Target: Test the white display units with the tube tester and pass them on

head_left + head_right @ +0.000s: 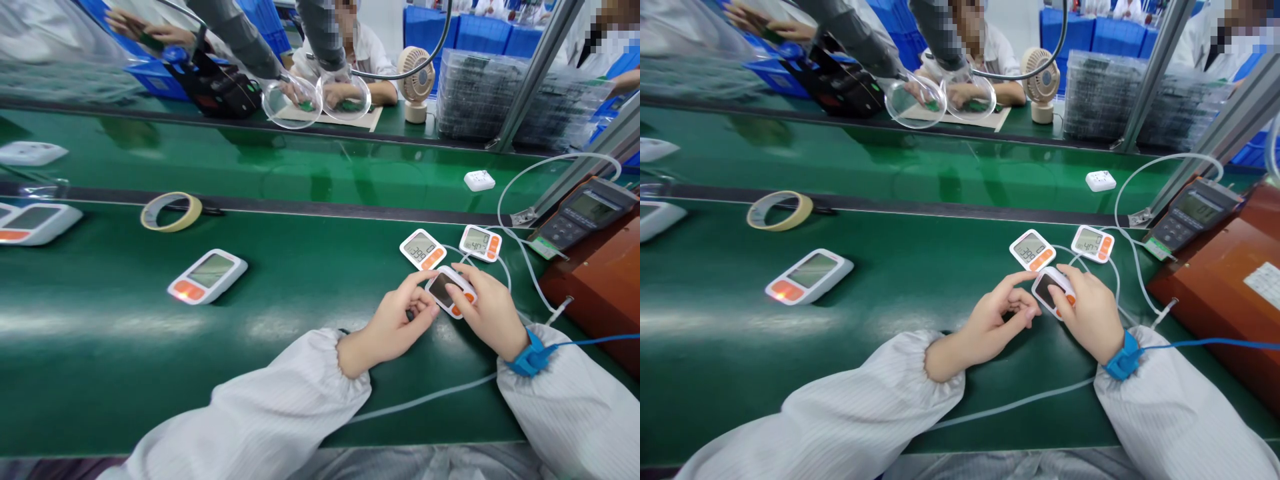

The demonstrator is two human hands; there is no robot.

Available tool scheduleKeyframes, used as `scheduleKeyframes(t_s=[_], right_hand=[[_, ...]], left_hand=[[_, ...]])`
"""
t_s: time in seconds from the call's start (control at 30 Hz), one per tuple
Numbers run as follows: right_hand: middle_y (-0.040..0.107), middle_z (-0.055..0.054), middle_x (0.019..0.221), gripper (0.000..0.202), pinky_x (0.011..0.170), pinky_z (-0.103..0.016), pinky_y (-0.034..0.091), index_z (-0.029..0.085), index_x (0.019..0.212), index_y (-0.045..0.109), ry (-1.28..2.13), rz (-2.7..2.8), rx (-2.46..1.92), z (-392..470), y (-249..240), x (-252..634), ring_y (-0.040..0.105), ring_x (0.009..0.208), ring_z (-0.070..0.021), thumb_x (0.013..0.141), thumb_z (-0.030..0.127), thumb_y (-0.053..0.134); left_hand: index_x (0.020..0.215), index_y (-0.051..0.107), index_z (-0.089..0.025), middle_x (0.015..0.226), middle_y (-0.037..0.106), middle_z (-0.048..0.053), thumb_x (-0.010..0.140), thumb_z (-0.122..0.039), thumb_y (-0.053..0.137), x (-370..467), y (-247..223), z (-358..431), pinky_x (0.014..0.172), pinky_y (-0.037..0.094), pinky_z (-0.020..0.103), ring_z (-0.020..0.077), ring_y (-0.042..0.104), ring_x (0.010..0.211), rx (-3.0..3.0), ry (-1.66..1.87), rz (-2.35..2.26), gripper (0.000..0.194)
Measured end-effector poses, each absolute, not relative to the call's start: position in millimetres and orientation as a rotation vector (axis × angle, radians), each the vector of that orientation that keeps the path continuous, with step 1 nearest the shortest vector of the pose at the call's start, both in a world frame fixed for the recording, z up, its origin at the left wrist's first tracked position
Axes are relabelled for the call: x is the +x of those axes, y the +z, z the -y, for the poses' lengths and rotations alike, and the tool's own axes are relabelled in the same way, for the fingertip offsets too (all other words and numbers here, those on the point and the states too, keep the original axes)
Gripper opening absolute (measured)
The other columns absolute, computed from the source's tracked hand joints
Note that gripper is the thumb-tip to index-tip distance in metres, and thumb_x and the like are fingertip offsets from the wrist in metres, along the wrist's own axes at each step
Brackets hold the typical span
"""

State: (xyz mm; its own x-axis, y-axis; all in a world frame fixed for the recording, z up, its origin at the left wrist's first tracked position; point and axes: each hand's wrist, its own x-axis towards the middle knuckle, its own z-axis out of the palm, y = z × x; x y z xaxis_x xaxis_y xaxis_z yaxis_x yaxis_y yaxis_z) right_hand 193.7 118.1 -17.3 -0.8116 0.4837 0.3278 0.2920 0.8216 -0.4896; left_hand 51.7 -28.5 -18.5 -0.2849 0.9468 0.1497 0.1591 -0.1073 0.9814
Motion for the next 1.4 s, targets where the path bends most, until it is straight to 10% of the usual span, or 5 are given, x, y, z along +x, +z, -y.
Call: scheduleKeyframes(t_s=[0.63,0.93,1.13,1.27,1.4], right_hand=[[0.070,-0.011,0.103,0.023,0.086,-0.041,0.048,0.018,0.108,0.066,0.481,2.546,-0.439,-118,-10,192,0.062,0.097,-0.0268,0.101,0.030,0.048],[0.067,-0.004,0.108,0.051,0.074,-0.034,0.042,0.020,0.109,0.064,0.815,2.967,0.617,-72,-10,195,0.059,0.090,-0.0194,0.082,0.063,0.070],[0.068,-0.001,0.096,0.015,0.078,-0.033,0.044,0.020,0.088,0.065,0.767,3.077,0.641,-63,-9,198,0.059,0.092,-0.0185,0.091,0.034,0.070],[0.068,-0.003,0.085,0.009,0.076,-0.029,0.050,0.018,0.096,0.063,0.970,2.922,0.415,-68,-9,198,0.063,0.080,-0.0162,0.098,0.020,0.054],[0.064,-0.008,0.121,0.044,0.080,-0.029,0.056,0.023,0.134,0.048,1.222,2.445,0.217,-76,-7,198,0.064,0.080,-0.0114,0.097,0.004,0.035]], left_hand=[[0.102,0.067,-0.016,0.078,0.070,0.005,0.094,-0.029,0.052,51,-17,29,0.059,0.050,0.023,0.0133,0.063,0.065,1.430,1.420,-1.654,0.021],[0.098,0.068,-0.019,0.104,0.072,0.009,0.090,-0.036,0.052,-56,5,40,0.097,0.047,0.044,0.0268,0.064,0.104,1.576,1.158,-2.659,0.024],[0.114,0.064,-0.016,0.123,0.064,0.014,0.083,-0.063,0.057,-146,-15,84,0.092,0.027,0.074,0.0532,0.022,0.139,0.642,0.883,-3.045,0.057],[0.127,0.061,-0.014,0.135,0.056,0.028,0.086,-0.065,0.051,-115,-21,62,0.092,0.021,0.081,0.0552,0.042,0.127,0.712,0.441,-2.996,0.066],[0.136,0.055,-0.015,0.144,0.050,0.024,0.095,-0.048,0.040,-49,-10,29,0.101,0.032,0.071,0.0455,0.047,0.128,1.306,0.196,-2.889,0.055]])
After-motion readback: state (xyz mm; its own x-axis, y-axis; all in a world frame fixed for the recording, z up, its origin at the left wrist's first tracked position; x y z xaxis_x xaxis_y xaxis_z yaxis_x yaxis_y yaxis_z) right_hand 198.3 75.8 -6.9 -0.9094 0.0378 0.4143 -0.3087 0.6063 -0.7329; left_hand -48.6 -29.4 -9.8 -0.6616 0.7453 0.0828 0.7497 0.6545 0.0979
